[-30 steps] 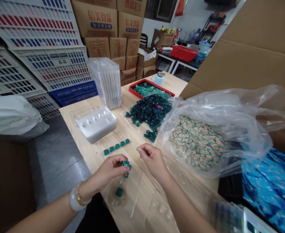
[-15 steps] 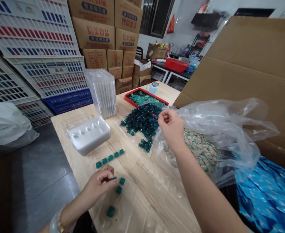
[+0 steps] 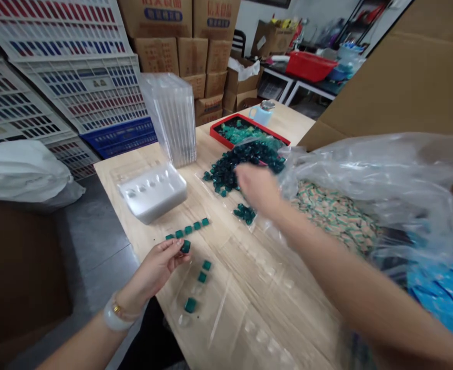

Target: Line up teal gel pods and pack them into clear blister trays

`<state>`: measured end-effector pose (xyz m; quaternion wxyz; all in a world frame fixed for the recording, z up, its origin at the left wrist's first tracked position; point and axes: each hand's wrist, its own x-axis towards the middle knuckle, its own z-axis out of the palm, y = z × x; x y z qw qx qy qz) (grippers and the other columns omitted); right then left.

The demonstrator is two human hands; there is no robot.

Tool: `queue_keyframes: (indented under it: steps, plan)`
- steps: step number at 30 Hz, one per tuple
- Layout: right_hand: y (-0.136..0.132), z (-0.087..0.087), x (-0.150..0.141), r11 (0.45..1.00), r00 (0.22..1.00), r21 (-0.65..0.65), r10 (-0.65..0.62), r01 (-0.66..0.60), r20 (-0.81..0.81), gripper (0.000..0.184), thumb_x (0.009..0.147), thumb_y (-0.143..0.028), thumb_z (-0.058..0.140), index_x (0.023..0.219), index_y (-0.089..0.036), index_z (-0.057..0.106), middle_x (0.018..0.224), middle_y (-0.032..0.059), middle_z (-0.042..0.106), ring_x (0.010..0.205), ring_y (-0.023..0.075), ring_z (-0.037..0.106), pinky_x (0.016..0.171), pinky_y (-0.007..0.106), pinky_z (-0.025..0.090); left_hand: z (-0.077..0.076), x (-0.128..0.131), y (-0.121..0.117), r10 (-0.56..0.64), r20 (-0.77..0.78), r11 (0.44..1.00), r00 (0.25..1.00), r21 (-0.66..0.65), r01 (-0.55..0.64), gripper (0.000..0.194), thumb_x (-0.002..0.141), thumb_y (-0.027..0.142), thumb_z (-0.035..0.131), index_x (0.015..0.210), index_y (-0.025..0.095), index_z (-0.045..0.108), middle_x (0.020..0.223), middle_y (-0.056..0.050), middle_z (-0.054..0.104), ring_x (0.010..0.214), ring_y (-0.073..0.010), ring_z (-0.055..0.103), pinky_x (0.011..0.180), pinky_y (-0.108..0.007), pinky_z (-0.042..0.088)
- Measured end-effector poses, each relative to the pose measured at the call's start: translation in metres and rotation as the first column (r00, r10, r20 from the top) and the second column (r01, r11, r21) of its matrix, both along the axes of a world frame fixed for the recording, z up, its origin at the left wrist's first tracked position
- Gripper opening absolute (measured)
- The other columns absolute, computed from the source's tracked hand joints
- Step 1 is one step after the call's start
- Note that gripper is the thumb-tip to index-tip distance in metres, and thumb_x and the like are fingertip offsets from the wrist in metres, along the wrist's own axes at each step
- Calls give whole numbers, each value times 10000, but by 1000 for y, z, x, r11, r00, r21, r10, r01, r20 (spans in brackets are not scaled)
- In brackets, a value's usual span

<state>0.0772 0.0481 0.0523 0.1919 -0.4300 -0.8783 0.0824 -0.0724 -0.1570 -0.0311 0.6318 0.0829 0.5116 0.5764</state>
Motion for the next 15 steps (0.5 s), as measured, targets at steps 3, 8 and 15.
queue_keyframes:
  steps: [3, 8, 15]
  plan:
    - [-104, -42, 0, 848, 888, -273, 409, -455, -211, 257, 797, -204, 443, 1039, -193, 527, 921, 56, 591, 806, 135, 555, 668, 243, 438, 1, 6, -4, -28, 47, 1000, 998, -9, 29, 292, 587, 358, 690, 672, 96, 591, 660, -20, 593, 597, -83, 543, 631, -215, 455]
    - [-190, -69, 17, 857, 912, -369, 240, -361, -334, 166, 806, -182, 441, 944, -203, 530, 795, 40, 577, 699, 125, 550, 633, 252, 460, 1, 20, -29, -252, 86, 968, 964, 7, 252, 321, 630, 397, 648, 691, 83, 619, 666, -42, 616, 578, -83, 547, 623, -206, 446]
    - [-227, -78, 16, 944, 965, -240, 184, -226, -185, 170, 795, -199, 443, 938, -160, 528, 786, 81, 588, 704, 170, 559, 631, 302, 474, -10, 27, -57, -287, -146, 957, 947, -10, 289, 309, 701, 401, 565, 642, 99, 589, 623, -26, 582, 586, -104, 536, 621, -242, 453]
